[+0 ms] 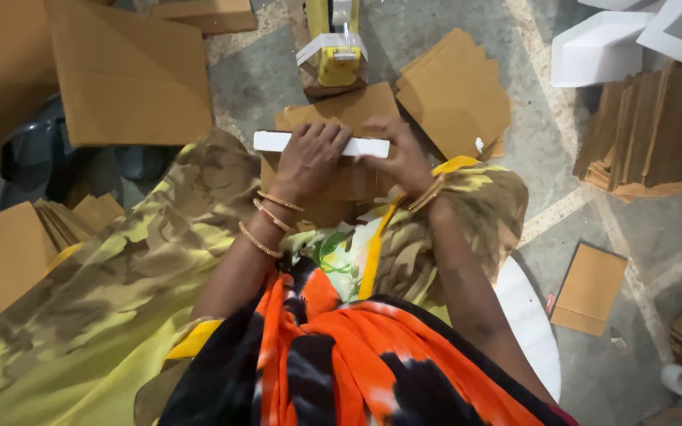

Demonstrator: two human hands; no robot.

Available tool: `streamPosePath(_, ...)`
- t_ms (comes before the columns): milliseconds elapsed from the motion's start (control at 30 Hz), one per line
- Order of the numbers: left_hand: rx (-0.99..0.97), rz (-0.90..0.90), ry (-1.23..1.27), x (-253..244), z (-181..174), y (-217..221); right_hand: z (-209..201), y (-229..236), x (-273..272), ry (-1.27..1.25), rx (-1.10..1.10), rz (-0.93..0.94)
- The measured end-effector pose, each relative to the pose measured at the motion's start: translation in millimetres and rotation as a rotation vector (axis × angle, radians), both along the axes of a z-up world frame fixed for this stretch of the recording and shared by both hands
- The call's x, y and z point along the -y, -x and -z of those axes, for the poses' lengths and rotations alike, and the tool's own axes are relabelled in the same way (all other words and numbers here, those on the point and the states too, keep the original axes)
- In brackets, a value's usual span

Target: The person assembles small cardboard boxes by inserting white foam inserts into the box base and then sealing the top flaps with tape from a handheld dispenser. The person repeats this process for multiple boxes.

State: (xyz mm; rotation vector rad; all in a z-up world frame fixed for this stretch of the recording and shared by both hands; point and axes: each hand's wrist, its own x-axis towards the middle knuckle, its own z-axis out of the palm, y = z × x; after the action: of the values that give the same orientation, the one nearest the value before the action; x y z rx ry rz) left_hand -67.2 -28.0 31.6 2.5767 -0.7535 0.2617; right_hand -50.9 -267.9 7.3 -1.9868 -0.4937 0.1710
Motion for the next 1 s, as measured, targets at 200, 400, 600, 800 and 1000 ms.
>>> streamPosePath(200,-0.008,0.026,-0.100,2,4,-10,1,9,-28,0.200,-0.052,0.167)
streamPosePath(400,-0.130,-0.157,0.032,-54,-19,-11,-2,0,-10,0.015,-0.103,0.139)
streamPosePath(600,-0.393,-0.243,0.447,-76,-30,-11,6,-40,24,0.076,-0.285,0.028)
streamPosePath(800,-0.365,-0.251,0.484,-72,-18,-5,-18,-113,35,0.244,-0.074,0.111)
streamPosePath(1000,-0.277,-0.195,0.415,-72,-5,-10,-34,-163,-47,0.066,-0.443,0.098)
